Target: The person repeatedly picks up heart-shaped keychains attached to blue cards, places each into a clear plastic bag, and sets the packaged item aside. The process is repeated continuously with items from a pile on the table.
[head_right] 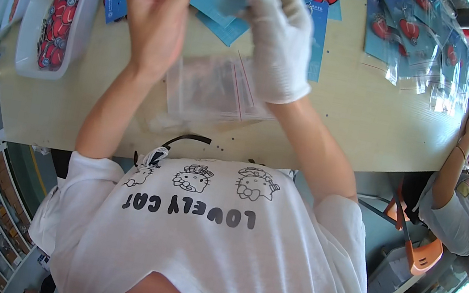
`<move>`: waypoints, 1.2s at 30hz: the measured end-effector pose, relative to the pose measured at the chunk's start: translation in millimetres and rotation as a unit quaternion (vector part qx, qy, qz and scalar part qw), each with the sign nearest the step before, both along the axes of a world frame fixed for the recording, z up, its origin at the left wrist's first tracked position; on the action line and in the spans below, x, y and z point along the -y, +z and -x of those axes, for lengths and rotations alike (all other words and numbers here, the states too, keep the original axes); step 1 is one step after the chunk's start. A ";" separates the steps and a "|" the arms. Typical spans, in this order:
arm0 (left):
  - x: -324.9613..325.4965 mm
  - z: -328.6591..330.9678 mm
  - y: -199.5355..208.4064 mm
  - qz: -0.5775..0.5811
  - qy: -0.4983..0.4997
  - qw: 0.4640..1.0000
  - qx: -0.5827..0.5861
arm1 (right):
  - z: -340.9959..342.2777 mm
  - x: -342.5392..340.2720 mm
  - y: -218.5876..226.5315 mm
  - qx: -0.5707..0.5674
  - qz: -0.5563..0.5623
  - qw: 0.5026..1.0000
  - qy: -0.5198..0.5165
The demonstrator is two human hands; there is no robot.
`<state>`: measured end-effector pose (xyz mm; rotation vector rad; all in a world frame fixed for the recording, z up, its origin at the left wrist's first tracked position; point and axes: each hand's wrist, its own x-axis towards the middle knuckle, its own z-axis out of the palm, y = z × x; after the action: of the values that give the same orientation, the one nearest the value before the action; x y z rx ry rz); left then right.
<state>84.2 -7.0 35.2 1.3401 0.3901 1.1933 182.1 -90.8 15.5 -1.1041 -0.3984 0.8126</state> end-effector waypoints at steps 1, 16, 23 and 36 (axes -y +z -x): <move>0.0 7.3 3.3 -0.035 -0.021 0.998 -0.040 | -13.7 7.6 -5.7 0.001 0.009 1.000 -0.017; 18.1 85.4 -49.5 -0.258 -0.143 0.799 -0.524 | -56.6 71.3 -36.4 0.278 0.126 0.950 -0.060; 11.1 82.9 -48.3 -0.218 -0.128 0.844 -0.473 | -62.3 93.1 -31.7 0.282 0.176 0.941 0.063; -20.8 81.6 -31.0 0.163 -0.283 0.874 -0.360 | -91.5 78.7 3.4 0.267 0.196 0.916 0.229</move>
<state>2.6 13.8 4.2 1.4229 0.6353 0.0966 273.7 -169.5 18.9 -1.6475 -1.0145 1.0213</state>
